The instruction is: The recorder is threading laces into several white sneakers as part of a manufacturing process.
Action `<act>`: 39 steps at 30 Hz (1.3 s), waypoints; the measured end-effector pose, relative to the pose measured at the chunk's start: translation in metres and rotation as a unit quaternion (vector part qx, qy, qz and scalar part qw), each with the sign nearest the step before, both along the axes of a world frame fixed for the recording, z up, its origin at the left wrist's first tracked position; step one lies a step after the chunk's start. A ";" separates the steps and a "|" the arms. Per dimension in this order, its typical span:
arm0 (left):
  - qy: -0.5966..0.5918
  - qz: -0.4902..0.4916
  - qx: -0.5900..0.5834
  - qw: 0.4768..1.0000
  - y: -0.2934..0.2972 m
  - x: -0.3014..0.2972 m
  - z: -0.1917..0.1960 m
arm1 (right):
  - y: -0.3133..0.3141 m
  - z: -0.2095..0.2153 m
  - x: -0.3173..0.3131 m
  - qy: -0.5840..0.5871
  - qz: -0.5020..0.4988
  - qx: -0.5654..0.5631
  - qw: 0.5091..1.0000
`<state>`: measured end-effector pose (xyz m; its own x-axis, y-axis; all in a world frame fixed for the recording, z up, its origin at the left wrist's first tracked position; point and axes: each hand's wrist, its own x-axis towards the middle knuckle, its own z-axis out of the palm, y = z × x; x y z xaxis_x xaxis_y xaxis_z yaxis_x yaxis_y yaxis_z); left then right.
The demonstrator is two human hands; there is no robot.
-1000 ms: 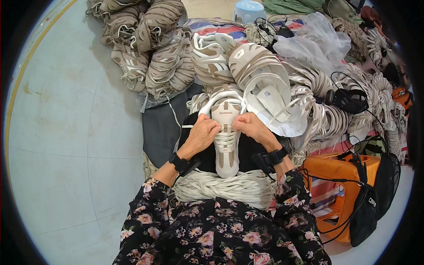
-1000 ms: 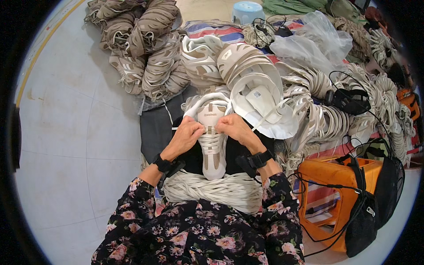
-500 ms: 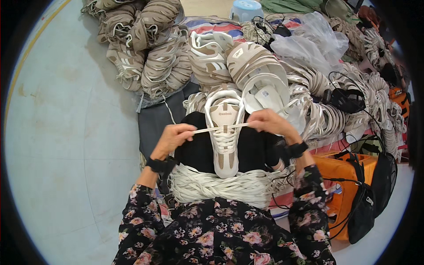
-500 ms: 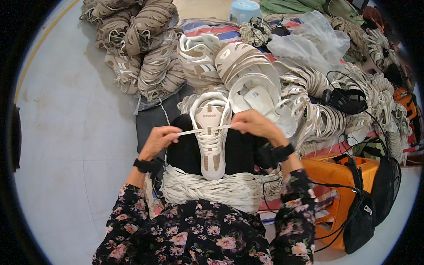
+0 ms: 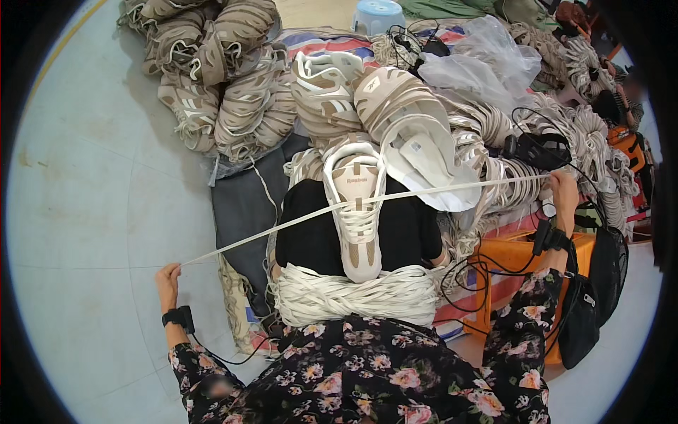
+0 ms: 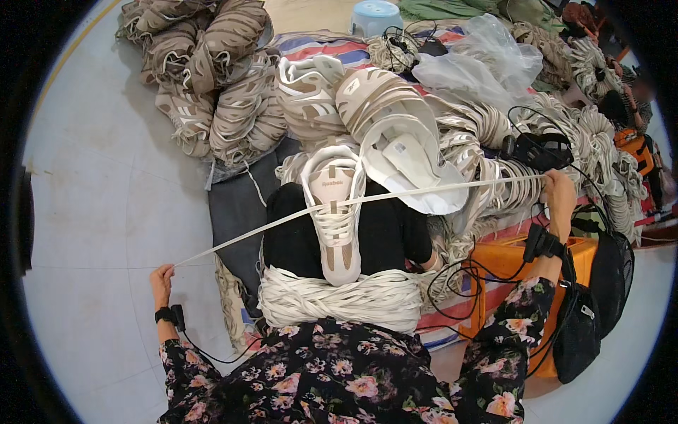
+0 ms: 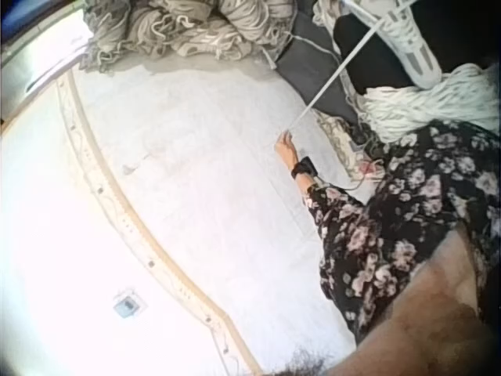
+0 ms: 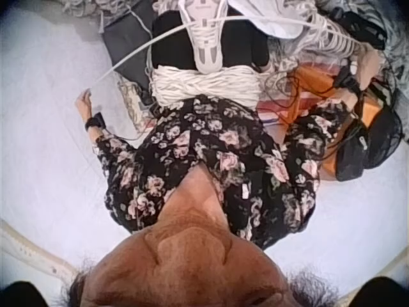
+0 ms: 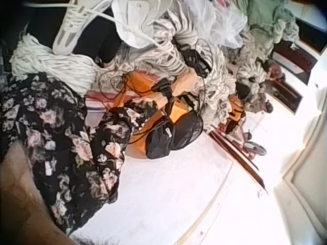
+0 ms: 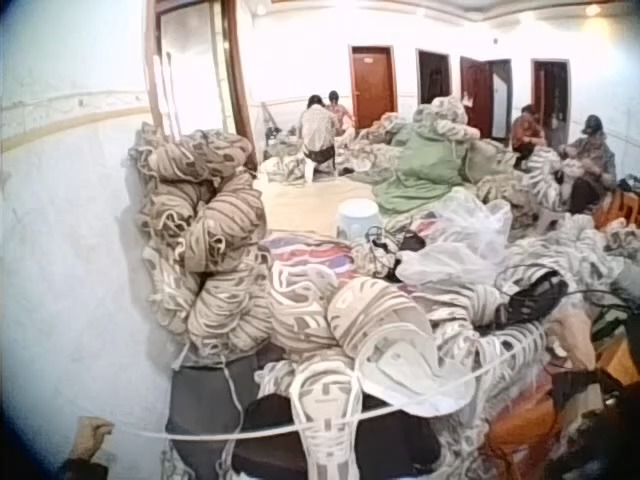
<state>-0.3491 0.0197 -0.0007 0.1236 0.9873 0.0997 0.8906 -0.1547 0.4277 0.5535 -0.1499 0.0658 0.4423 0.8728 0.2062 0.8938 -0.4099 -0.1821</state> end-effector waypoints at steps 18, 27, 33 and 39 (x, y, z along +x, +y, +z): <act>-0.324 0.136 0.076 0.933 0.038 0.098 -0.023 | 0.019 -0.002 -0.192 0.399 0.008 0.355 0.845; -0.509 -0.101 -0.201 0.831 0.047 0.345 0.045 | 0.098 -0.098 -0.278 0.700 0.180 0.016 0.691; -0.474 -0.175 -0.289 0.813 0.029 0.406 0.040 | 0.094 -0.104 -0.302 0.613 0.182 0.084 0.764; -0.457 -0.252 -0.318 0.791 0.020 0.424 0.024 | 0.092 -0.089 -0.305 0.621 0.128 0.032 0.773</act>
<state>0.0750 0.0399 0.0237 0.6805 0.7224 -0.1229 0.0574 0.1147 0.9917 0.2489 -0.0582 -0.0227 0.1484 0.9700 -0.1927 0.0646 -0.2040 -0.9768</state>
